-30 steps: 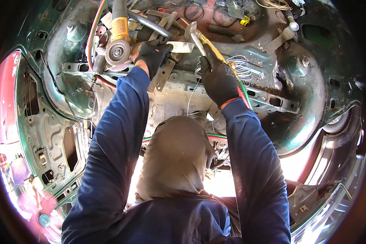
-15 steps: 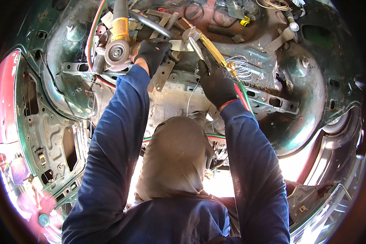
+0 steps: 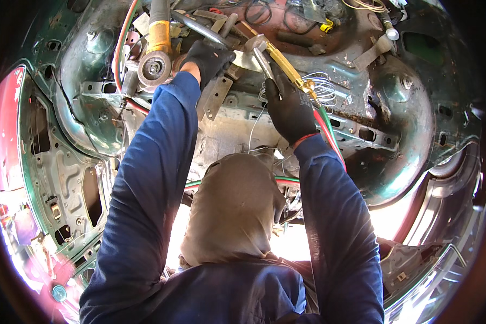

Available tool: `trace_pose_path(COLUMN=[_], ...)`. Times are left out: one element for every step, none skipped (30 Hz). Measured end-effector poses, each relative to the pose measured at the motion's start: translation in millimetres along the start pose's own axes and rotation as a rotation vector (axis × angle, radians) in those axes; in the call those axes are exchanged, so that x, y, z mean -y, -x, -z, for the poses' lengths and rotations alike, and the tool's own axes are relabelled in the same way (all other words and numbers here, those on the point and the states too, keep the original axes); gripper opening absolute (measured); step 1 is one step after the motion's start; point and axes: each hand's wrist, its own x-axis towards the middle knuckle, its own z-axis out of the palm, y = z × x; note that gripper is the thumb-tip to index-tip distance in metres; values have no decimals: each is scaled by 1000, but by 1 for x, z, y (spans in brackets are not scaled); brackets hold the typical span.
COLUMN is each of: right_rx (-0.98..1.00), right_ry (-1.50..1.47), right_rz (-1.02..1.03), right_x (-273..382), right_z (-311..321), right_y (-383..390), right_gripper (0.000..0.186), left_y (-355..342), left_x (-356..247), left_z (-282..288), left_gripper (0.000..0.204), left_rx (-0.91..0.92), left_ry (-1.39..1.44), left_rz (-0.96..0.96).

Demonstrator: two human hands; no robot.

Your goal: The person works inside a car's wheel well, using pliers to trim a metal patch and repeatedly fitting it into a damaged area of the inner fender. They adjust the patch and reposition their hands to align the repair piece with the surrounding bodywork.

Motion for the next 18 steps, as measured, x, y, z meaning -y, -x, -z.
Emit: trace_pose_path(right_rx=[33, 67, 99, 57, 14, -27, -10, 6, 21, -36, -92, -147, -60, 26, 108, 117, 125, 135], right_ry=[32, 63, 98, 66, 35, -1, -16, -30, -41, -35, -28, -24, -23, -22, -18, -25, -32, -43], right_rz=[-6, -12, -20, -15, -10, -4, -16, -28, -40, 14, 68, 120, 37, -47, -127, -170, -213, -254], right_x=[1, 1, 1, 2, 4, 8, 10, 12, 13, 11, 7, 10, 11, 11, 14, 15, 15, 16], right_z=[0, 0, 1, 1, -1, -2, -1, 0, 2, 0, -5, -4, -1, 3, 10, 15, 19, 22], right_y=[-1, -4, -5, -5, -4, -3, -4, -4, -4, -4, -2, -3, -3, -3, -5, -6, -6, -5], right_gripper=[49, 49, 49, 48, 48, 48, 47, 47, 47, 47, 46, 46, 46, 45, 44, 44, 44, 44], left_y=[-4, -11, -13, -15, -17, -17, -17, -16, -18, -20, -22, -20, -16, -10, -2, 4, 10, 26], left_x=[2, 4, 1, -1, -3, -5, -3, -2, 0, 3, 5, 3, 3, 4, 1, 1, 2, -4], left_z=[1, 2, 1, 0, -2, -1, -1, -1, -2, -2, -3, -3, -2, -1, -1, -5, -8, -8], left_gripper=[33, 33, 33, 31, 29, 28, 29, 30, 31, 32, 32, 33, 33, 33, 33, 36, 34, 32], left_rx=[7, 13, 23, 23, 24, 23, 8, -7, -20, -26, -33, -40, -44, -47, -53, -24, -105, -188], left_ry=[-30, -59, -87, -168, -249, -332, -346, -360, -371, -375, -378, -383, -388, -392, -394, -191, -158, -127], left_rz=[12, 24, 35, 2, -31, -61, -68, -74, -85, -113, -141, -166, -193, -221, -255, -130, -218, -304])
